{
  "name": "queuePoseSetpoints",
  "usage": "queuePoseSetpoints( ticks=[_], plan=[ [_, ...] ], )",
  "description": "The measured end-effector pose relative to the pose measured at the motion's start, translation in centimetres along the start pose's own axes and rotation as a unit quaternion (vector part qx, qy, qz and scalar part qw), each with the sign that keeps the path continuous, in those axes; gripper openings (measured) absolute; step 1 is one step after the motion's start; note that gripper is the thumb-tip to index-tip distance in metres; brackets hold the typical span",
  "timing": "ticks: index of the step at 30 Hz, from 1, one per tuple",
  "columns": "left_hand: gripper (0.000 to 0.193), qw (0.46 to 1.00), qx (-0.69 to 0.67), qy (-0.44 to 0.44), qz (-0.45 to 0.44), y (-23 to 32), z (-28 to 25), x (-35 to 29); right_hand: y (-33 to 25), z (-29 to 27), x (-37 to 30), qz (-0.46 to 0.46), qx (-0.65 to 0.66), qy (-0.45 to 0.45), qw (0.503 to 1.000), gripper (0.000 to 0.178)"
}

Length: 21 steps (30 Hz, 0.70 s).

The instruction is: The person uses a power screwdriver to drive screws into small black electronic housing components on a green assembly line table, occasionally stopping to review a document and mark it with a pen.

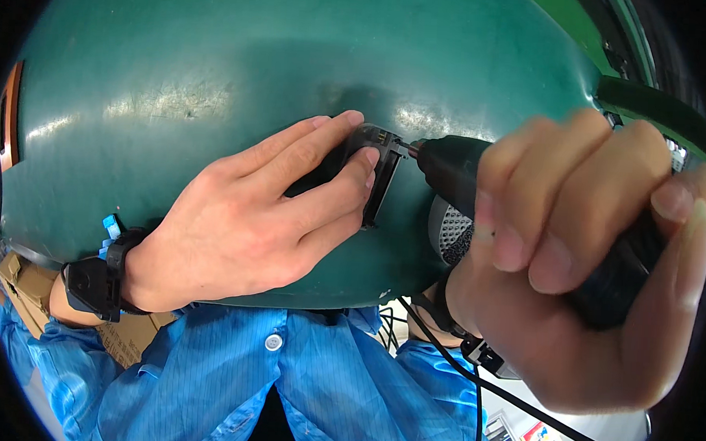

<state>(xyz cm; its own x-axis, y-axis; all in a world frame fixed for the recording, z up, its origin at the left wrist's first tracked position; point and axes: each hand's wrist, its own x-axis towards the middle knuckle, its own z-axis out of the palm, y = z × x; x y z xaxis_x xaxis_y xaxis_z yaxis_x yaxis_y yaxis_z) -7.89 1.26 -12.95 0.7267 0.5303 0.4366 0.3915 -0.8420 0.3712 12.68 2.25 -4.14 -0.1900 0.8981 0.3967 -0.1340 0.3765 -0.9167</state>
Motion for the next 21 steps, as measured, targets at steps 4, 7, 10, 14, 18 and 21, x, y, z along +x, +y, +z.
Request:
queuePoseSetpoints(
  ticks=[4,7,10,14,18,21],
  plan=[
    [0.018,1.0,0.008,-0.002,0.006,0.2,0.1,0.0,0.0,-0.1,0.0,0.0,-0.007,-0.015,1.0,0.028],
    [0.019,1.0,0.007,-0.002,0.004,0.4,0.2,-0.1,-0.1,0.0,-0.2,0.014,-0.007,-0.031,0.999,0.027],
    [0.02,1.0,0.005,0.007,0.003,0.4,0.6,-0.2,0.2,0.2,-0.6,0.003,-0.047,-0.021,0.999,0.025],
    [0.021,1.0,0.008,-0.004,0.015,0.1,0.3,0.1,1.4,1.0,-0.2,-0.006,-0.001,0.042,0.999,0.019],
    [0.021,1.0,0.012,-0.007,0.013,-0.3,0.0,0.4,1.5,1.4,0.0,-0.013,-0.013,0.075,0.997,0.018],
    [0.021,0.999,0.037,-0.016,0.009,-0.3,-0.7,0.2,2.5,2.6,0.6,-0.033,0.002,0.097,0.995,0.015]
  ],
)
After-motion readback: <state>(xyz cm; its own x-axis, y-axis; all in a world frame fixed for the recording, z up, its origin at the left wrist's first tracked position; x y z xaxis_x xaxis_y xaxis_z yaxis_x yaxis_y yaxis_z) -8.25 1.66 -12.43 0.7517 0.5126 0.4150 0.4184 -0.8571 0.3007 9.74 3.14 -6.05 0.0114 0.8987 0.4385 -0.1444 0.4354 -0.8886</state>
